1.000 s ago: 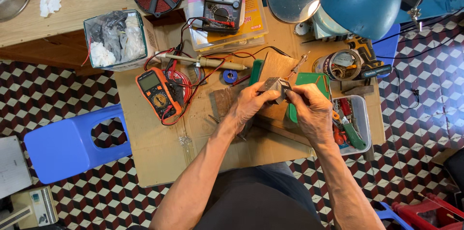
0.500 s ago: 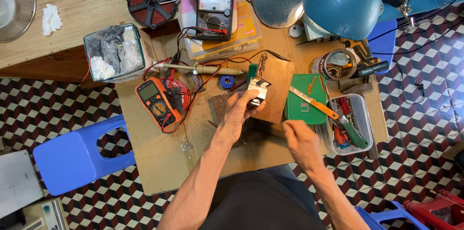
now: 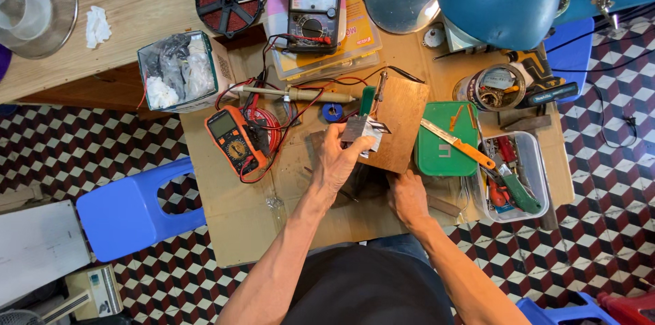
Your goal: The person uses a screwdriver and hammer to adjust and secure a small electrical component on a workbench. They repeatedly tighten screws and tap the component into place while handling various tools and parts.
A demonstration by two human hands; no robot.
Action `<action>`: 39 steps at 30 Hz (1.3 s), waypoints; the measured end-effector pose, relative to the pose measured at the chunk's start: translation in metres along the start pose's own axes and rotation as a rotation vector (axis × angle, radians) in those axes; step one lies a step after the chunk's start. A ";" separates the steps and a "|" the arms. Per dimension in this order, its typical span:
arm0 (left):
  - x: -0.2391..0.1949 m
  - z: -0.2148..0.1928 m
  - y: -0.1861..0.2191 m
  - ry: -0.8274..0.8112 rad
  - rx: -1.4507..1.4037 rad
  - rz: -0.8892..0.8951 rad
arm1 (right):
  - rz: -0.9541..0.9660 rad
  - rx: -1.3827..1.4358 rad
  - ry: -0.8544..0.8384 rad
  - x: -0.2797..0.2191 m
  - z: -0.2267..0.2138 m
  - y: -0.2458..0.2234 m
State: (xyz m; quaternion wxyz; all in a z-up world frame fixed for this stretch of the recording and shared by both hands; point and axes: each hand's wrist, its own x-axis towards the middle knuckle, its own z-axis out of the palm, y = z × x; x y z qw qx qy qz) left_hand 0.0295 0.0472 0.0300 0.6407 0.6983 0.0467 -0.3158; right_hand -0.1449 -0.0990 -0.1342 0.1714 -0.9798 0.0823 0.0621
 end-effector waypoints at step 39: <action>0.012 -0.066 -0.262 0.435 0.510 -0.322 | 0.740 0.435 0.217 -0.190 -0.131 -0.095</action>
